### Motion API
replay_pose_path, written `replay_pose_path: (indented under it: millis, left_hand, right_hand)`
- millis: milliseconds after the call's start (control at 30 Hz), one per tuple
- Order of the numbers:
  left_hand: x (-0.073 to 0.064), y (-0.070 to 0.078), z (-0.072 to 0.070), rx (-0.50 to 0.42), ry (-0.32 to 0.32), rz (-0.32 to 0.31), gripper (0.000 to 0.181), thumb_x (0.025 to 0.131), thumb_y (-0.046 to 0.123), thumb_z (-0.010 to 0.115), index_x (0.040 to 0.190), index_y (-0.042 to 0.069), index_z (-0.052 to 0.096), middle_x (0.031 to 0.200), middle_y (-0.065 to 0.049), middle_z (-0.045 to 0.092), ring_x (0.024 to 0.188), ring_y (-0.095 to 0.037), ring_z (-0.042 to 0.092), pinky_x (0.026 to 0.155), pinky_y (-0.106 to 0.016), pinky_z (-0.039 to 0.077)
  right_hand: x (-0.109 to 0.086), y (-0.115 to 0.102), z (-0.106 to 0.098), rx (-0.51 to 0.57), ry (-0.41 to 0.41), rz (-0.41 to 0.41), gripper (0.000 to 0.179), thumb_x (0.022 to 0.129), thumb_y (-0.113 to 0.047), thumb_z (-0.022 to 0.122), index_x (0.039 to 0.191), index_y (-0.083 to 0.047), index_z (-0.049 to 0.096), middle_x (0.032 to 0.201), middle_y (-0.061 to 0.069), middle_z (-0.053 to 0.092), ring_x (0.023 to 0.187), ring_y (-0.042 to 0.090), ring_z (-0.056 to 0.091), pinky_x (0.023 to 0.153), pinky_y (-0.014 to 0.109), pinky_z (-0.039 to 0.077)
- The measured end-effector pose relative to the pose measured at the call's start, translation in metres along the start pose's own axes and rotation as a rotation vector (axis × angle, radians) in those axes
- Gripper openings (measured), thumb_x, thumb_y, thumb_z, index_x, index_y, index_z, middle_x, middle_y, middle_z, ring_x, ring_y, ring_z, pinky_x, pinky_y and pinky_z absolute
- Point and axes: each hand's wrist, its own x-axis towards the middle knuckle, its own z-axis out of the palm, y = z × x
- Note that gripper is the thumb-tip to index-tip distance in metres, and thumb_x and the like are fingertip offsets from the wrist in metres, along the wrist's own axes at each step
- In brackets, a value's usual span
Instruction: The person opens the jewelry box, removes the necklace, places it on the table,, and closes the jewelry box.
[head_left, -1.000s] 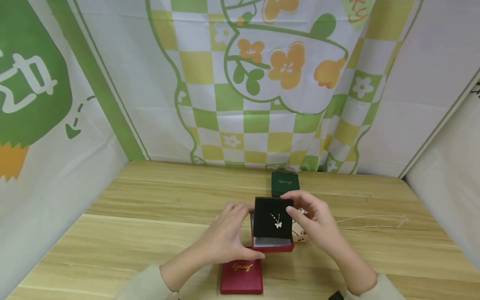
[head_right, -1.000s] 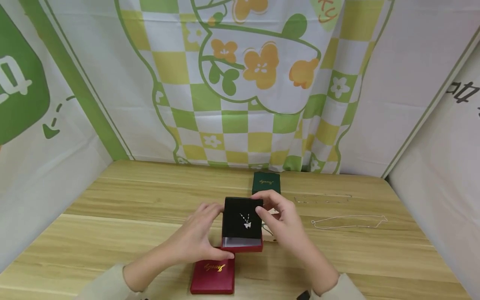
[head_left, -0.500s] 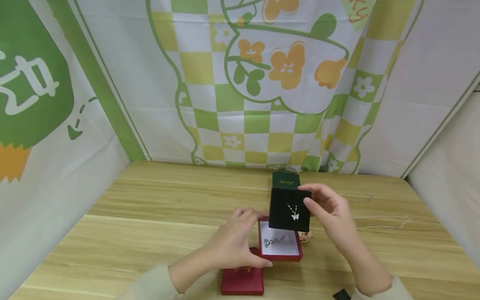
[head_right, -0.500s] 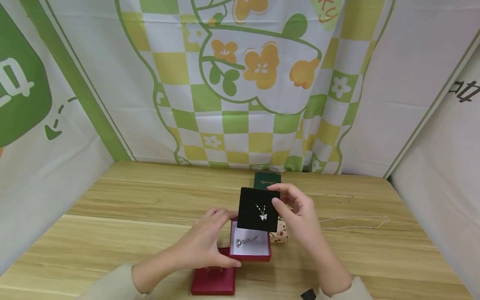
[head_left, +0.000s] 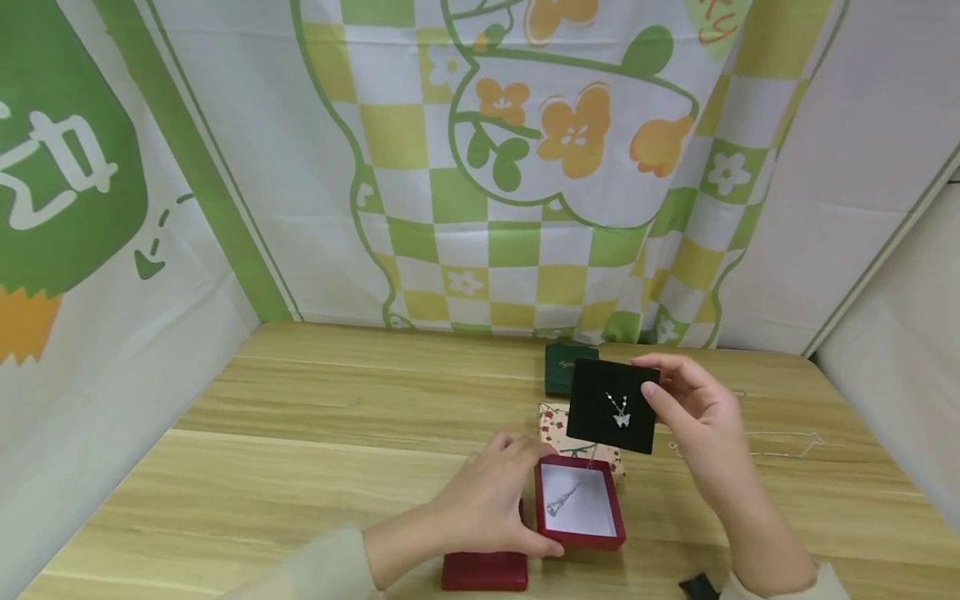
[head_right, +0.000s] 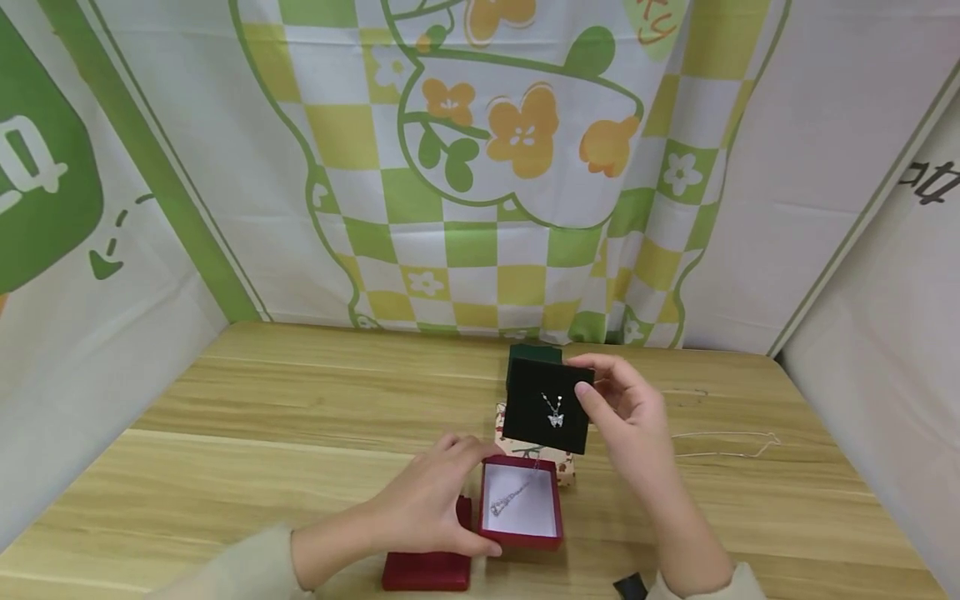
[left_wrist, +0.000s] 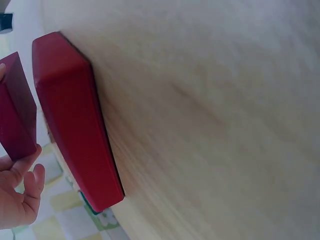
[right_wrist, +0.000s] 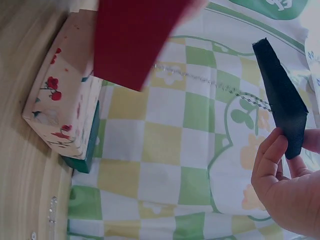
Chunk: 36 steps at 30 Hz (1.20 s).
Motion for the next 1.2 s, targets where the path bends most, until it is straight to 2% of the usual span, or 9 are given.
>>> replay_pose_path:
  millis: [200,333,467,567,733,900,1100,1200]
  left_hand:
    - [0.004,0.004,0.004,0.018,-0.057,0.038,0.093,0.065,0.065,0.082,0.139,0.017,0.053,0.132,0.006,0.061,0.109,-0.014,0.049,0.085,-0.031,0.050]
    - [0.007,0.006,0.007,0.034,-0.077,0.044,0.093,0.065,0.067,0.081,0.138,0.016,0.053,0.132,0.005,0.061,0.113,-0.015,0.051,0.088,-0.033,0.053]
    - [0.009,0.009,0.010,0.035,-0.151,0.033,0.094,0.065,0.069,0.080,0.139,0.018,0.052,0.128,0.007,0.061,0.117,-0.015,0.049,0.088,-0.038,0.053]
    - [0.009,0.011,0.012,0.034,-0.209,0.029,0.095,0.065,0.069,0.080,0.140,0.020,0.051,0.126,0.010,0.060,0.114,-0.012,0.047,0.084,-0.035,0.051]
    - [0.008,0.015,0.013,0.050,-0.255,0.020,0.096,0.065,0.071,0.079,0.141,0.021,0.050,0.129,0.010,0.059,0.109,-0.010,0.045,0.081,-0.030,0.048]
    - [0.004,0.020,0.014,0.098,-0.291,0.000,0.092,0.063,0.072,0.079,0.135,0.022,0.052,0.123,0.011,0.059,0.104,-0.010,0.043,0.077,-0.033,0.047]
    - [-0.001,0.024,0.017,0.199,-0.276,0.011,0.089,0.057,0.077,0.079,0.124,0.023,0.056,0.111,0.012,0.058,0.096,-0.011,0.040,0.067,-0.032,0.036]
    - [-0.004,0.023,0.016,0.219,-0.287,0.038,0.093,0.059,0.078,0.077,0.130,0.024,0.053,0.116,0.013,0.056,0.097,-0.011,0.038,0.066,-0.031,0.030]
  right_hand:
    - [0.000,-0.007,-0.005,0.006,0.015,0.001,0.021,0.098,-0.005,0.059,0.118,-0.008,0.066,0.098,-0.005,0.051,0.086,0.007,0.050,0.070,0.015,0.049]
    - [0.000,-0.011,-0.008,0.037,0.023,-0.016,0.022,0.098,-0.004,0.058,0.118,-0.006,0.065,0.102,-0.006,0.054,0.087,0.007,0.049,0.070,0.015,0.047]
    - [-0.001,-0.013,-0.011,0.079,0.030,-0.033,0.022,0.098,-0.001,0.058,0.118,-0.005,0.066,0.102,-0.005,0.055,0.086,0.008,0.049,0.069,0.016,0.046]
    - [-0.002,-0.015,-0.012,0.095,0.029,-0.048,0.023,0.097,0.001,0.057,0.118,-0.004,0.066,0.101,-0.005,0.055,0.086,0.008,0.049,0.067,0.017,0.045]
    - [-0.004,-0.017,-0.012,0.080,0.015,-0.054,0.023,0.097,0.002,0.057,0.118,-0.004,0.066,0.102,-0.005,0.054,0.089,0.008,0.050,0.070,0.017,0.046]
    - [-0.007,-0.020,-0.010,0.065,-0.001,-0.060,0.025,0.097,0.004,0.056,0.118,-0.004,0.066,0.105,-0.006,0.056,0.092,0.005,0.052,0.074,0.016,0.047]
    - [-0.010,-0.023,-0.005,0.083,-0.013,-0.119,0.027,0.095,0.010,0.055,0.118,0.000,0.065,0.109,-0.003,0.059,0.093,0.006,0.054,0.074,0.017,0.046]
    - [-0.013,-0.023,-0.002,0.098,-0.013,-0.157,0.028,0.094,0.012,0.055,0.118,0.001,0.065,0.111,-0.001,0.061,0.092,0.007,0.055,0.073,0.017,0.045]
